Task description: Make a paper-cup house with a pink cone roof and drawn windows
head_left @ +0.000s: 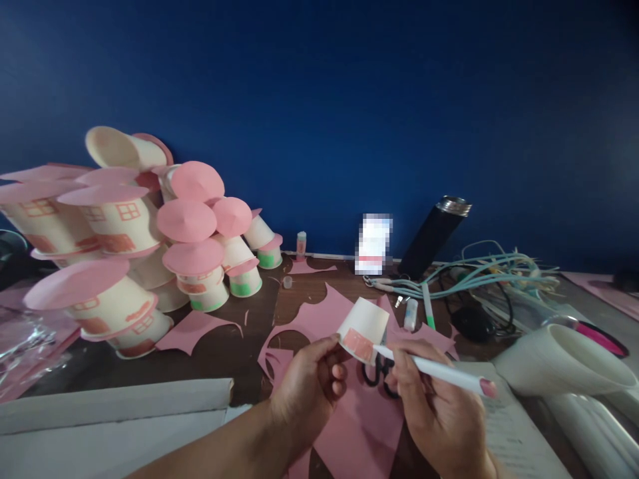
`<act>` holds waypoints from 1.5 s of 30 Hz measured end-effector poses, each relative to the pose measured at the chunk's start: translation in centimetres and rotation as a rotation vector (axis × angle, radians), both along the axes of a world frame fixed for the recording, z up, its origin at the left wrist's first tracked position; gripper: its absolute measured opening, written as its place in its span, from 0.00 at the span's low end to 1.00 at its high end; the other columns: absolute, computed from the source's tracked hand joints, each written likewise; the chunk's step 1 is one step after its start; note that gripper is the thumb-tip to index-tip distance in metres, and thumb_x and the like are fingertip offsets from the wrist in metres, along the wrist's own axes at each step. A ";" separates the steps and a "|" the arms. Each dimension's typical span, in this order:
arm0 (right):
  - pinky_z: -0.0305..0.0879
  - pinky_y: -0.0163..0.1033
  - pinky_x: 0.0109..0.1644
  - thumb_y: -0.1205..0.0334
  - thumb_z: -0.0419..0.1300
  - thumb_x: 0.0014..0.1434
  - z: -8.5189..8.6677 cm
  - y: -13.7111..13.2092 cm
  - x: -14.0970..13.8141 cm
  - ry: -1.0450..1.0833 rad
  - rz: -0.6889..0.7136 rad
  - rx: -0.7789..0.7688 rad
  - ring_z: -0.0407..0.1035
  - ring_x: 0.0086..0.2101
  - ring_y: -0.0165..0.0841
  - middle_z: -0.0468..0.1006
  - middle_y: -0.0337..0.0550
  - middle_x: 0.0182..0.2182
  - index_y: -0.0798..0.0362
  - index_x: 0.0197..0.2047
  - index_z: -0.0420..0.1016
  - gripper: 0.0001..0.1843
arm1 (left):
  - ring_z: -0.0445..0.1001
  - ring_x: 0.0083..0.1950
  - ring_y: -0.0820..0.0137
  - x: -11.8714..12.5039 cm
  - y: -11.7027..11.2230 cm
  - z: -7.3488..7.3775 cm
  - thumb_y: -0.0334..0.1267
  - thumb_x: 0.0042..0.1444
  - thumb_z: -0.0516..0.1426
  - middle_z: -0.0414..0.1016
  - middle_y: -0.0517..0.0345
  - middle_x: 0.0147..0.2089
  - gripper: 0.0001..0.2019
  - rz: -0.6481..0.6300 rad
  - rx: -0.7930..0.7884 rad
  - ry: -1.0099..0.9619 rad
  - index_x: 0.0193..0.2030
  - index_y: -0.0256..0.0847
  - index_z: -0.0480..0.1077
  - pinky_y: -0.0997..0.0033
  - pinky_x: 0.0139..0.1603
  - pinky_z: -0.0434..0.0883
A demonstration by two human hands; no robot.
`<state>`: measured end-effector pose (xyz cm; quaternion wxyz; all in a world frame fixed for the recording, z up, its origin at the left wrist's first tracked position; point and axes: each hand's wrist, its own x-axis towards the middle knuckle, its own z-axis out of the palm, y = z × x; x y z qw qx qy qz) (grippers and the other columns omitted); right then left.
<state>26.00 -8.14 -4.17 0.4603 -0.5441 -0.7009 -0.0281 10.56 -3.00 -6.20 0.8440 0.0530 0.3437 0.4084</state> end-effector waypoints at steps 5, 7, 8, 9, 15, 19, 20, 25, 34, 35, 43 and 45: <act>0.68 0.32 0.28 0.60 0.53 0.66 -0.1 0.0 -0.1 -0.048 -0.005 -0.045 0.74 0.22 0.29 0.77 0.36 0.22 0.50 0.35 0.74 0.11 | 0.60 0.15 0.85 0.0 -0.1 -0.1 0.30 0.57 0.55 0.68 0.65 0.23 0.03 0.005 0.005 0.002 0.33 0.35 0.67 0.87 0.14 0.53; 0.67 0.32 0.27 0.60 0.52 0.67 -0.1 0.0 -0.2 -0.037 -0.017 -0.044 0.74 0.21 0.29 0.77 0.36 0.22 0.50 0.36 0.74 0.11 | 0.60 0.15 0.85 0.0 -0.1 -0.1 0.30 0.57 0.56 0.69 0.64 0.24 0.02 0.002 0.006 0.001 0.33 0.35 0.67 0.86 0.14 0.53; 0.67 0.32 0.27 0.59 0.52 0.67 -0.1 0.1 -0.2 -0.033 -0.023 -0.035 0.73 0.21 0.29 0.77 0.36 0.22 0.50 0.36 0.74 0.12 | 0.60 0.15 0.85 0.0 -0.1 -0.1 0.30 0.56 0.56 0.69 0.64 0.24 0.02 0.001 0.007 0.001 0.33 0.35 0.67 0.86 0.14 0.53; 0.67 0.32 0.27 0.59 0.52 0.67 -0.1 0.1 -0.2 -0.034 -0.025 -0.027 0.73 0.21 0.29 0.77 0.36 0.22 0.50 0.36 0.74 0.12 | 0.60 0.15 0.84 0.0 -0.1 -0.1 0.30 0.56 0.56 0.68 0.64 0.23 0.02 0.000 0.009 0.000 0.33 0.35 0.67 0.86 0.14 0.53; 0.68 0.33 0.30 0.61 0.53 0.66 -0.2 0.0 0.0 -0.045 0.003 -0.041 0.73 0.22 0.30 0.77 0.37 0.22 0.50 0.35 0.74 0.11 | 0.60 0.15 0.84 0.0 0.0 -0.1 0.30 0.56 0.56 0.67 0.65 0.23 0.02 0.003 0.010 0.001 0.33 0.35 0.66 0.86 0.14 0.53; 0.68 0.33 0.30 0.61 0.52 0.66 -0.2 -0.1 -0.1 -0.026 0.004 -0.046 0.73 0.21 0.29 0.77 0.36 0.22 0.50 0.34 0.74 0.11 | 0.60 0.15 0.85 0.0 0.0 0.0 0.30 0.57 0.55 0.66 0.66 0.22 0.02 -0.001 0.009 -0.001 0.33 0.35 0.67 0.87 0.14 0.54; 0.68 0.33 0.30 0.61 0.52 0.66 -0.2 0.0 -0.1 -0.027 0.011 -0.044 0.73 0.21 0.29 0.77 0.36 0.22 0.50 0.34 0.73 0.11 | 0.60 0.15 0.85 0.0 0.0 0.0 0.30 0.57 0.55 0.66 0.66 0.22 0.02 -0.003 0.009 -0.001 0.33 0.35 0.67 0.87 0.14 0.53; 0.67 0.34 0.28 0.60 0.52 0.66 -0.2 0.0 -0.1 -0.038 -0.010 -0.044 0.72 0.21 0.30 0.77 0.37 0.22 0.50 0.34 0.73 0.11 | 0.60 0.15 0.85 0.0 0.0 0.0 0.29 0.58 0.55 0.67 0.66 0.22 0.02 -0.003 0.013 0.004 0.34 0.34 0.67 0.87 0.14 0.54; 0.66 0.32 0.25 0.61 0.53 0.66 -0.4 0.0 -0.2 -0.043 0.013 -0.047 0.74 0.21 0.30 0.78 0.38 0.23 0.50 0.35 0.74 0.11 | 0.60 0.15 0.85 0.0 0.0 -0.2 0.30 0.57 0.55 0.69 0.65 0.24 0.03 -0.014 0.029 0.012 0.33 0.34 0.68 0.87 0.14 0.53; 0.67 0.32 0.25 0.61 0.53 0.66 -0.4 0.0 -0.2 -0.040 0.028 -0.046 0.74 0.22 0.29 0.78 0.38 0.24 0.50 0.36 0.74 0.10 | 0.60 0.15 0.85 0.0 -0.1 -0.3 0.30 0.57 0.55 0.69 0.64 0.24 0.03 -0.017 0.034 0.016 0.33 0.34 0.68 0.86 0.15 0.53; 0.71 0.30 0.29 0.65 0.54 0.66 -0.9 0.0 0.0 0.057 0.121 -0.031 0.72 0.24 0.28 0.78 0.41 0.32 0.50 0.47 0.73 0.09 | 0.60 0.16 0.84 0.4 -0.4 -0.3 0.33 0.52 0.59 0.72 0.61 0.26 0.05 -0.007 0.129 0.059 0.31 0.33 0.70 0.83 0.15 0.53; 0.72 0.32 0.32 0.65 0.54 0.66 -0.9 0.0 0.0 0.048 0.129 -0.047 0.72 0.23 0.28 0.78 0.40 0.31 0.50 0.46 0.74 0.09 | 0.60 0.16 0.83 0.5 -0.5 -0.3 0.35 0.51 0.60 0.70 0.63 0.23 0.06 -0.007 0.143 0.072 0.29 0.33 0.70 0.83 0.15 0.53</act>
